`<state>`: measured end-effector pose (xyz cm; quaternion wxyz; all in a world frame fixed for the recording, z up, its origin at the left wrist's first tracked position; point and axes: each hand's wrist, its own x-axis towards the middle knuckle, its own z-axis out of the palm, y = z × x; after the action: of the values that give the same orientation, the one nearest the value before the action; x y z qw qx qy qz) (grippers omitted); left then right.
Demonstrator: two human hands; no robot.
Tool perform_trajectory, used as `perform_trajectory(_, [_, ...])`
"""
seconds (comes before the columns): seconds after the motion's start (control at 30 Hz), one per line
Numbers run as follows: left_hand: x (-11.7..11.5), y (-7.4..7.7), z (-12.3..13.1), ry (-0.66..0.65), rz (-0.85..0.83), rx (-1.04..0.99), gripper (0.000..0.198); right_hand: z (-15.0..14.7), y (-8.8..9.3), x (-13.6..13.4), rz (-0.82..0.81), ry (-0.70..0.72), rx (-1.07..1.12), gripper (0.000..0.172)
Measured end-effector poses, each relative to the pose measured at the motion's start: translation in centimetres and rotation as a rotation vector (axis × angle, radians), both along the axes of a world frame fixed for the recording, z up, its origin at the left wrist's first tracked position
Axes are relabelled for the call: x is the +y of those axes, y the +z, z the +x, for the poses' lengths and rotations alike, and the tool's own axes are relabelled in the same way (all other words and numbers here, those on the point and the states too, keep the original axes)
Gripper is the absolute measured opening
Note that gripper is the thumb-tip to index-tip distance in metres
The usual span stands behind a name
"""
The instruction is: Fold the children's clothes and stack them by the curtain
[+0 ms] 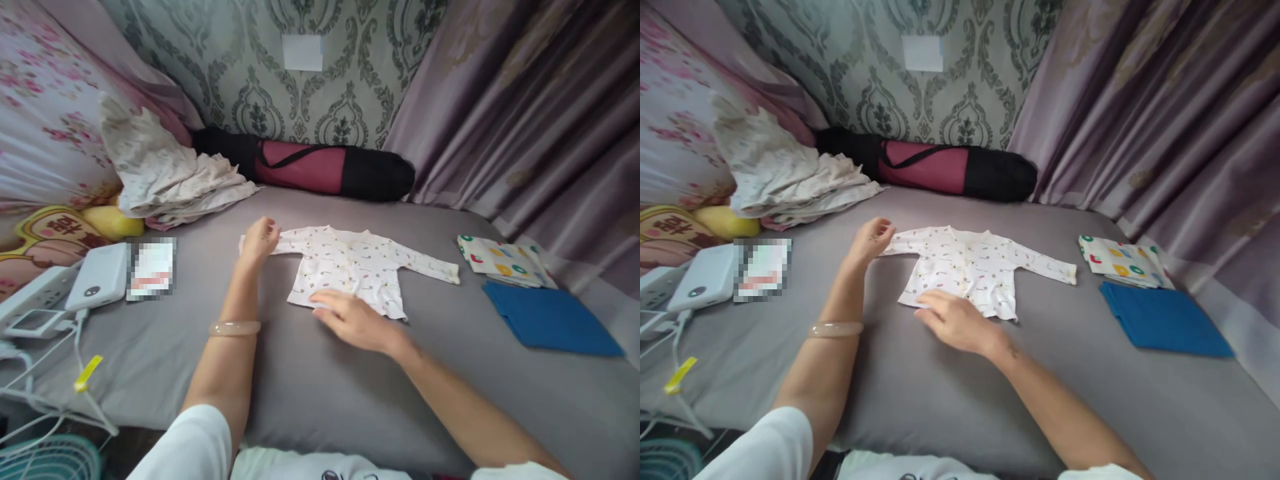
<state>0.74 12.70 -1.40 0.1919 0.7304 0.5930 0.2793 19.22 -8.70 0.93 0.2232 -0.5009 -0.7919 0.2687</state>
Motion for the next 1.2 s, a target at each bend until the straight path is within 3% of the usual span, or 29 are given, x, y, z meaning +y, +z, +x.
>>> perform_trajectory(0.1, [-2.4,0.9,4.0,-0.375,-0.007,-0.035,0.025,4.6,-0.5,-0.6,0.074,-0.216,-0.103,0.023])
perform_trajectory(0.2, [-5.4,1.1,7.9,-0.761,-0.070,0.024,0.033,8.2,-1.2,-1.9,0.059,-0.243,-0.228,0.018])
perform_trajectory(0.27, [-7.1,0.9,9.5,-0.930,-0.139,0.123,0.050,9.6,-1.5,-2.9,0.044,-0.227,-0.259,0.020])
perform_trajectory(0.33, [-8.1,0.6,10.2,-1.011,-0.205,0.251,0.075,10.2,-1.7,-3.9,0.043,-0.222,-0.258,0.020])
perform_trajectory(0.43, [-8.6,0.1,10.3,-1.062,-0.268,0.405,0.101,10.8,-2.2,-4.9,0.073,-0.238,-0.239,0.021])
perform_trajectory(0.6, [-8.4,-0.6,10.3,-1.074,-0.316,0.480,0.119,11.8,-3.3,-6.0,0.142,-0.299,-0.249,0.024])
perform_trajectory(0.87, [-8.1,-1.0,10.4,-1.077,-0.306,0.489,0.117,12.8,-2.9,-7.2,0.138,-0.252,-0.256,0.036])
perform_trajectory(1.07, [-8.3,-0.8,10.4,-1.046,-0.331,0.549,0.119,12.9,-2.8,-7.6,0.115,-0.264,-0.324,0.035])
perform_trajectory(1.2, [-8.4,-0.7,10.5,-1.040,-0.307,0.537,0.117,12.8,-1.9,-7.2,0.070,-0.308,-0.283,0.029])
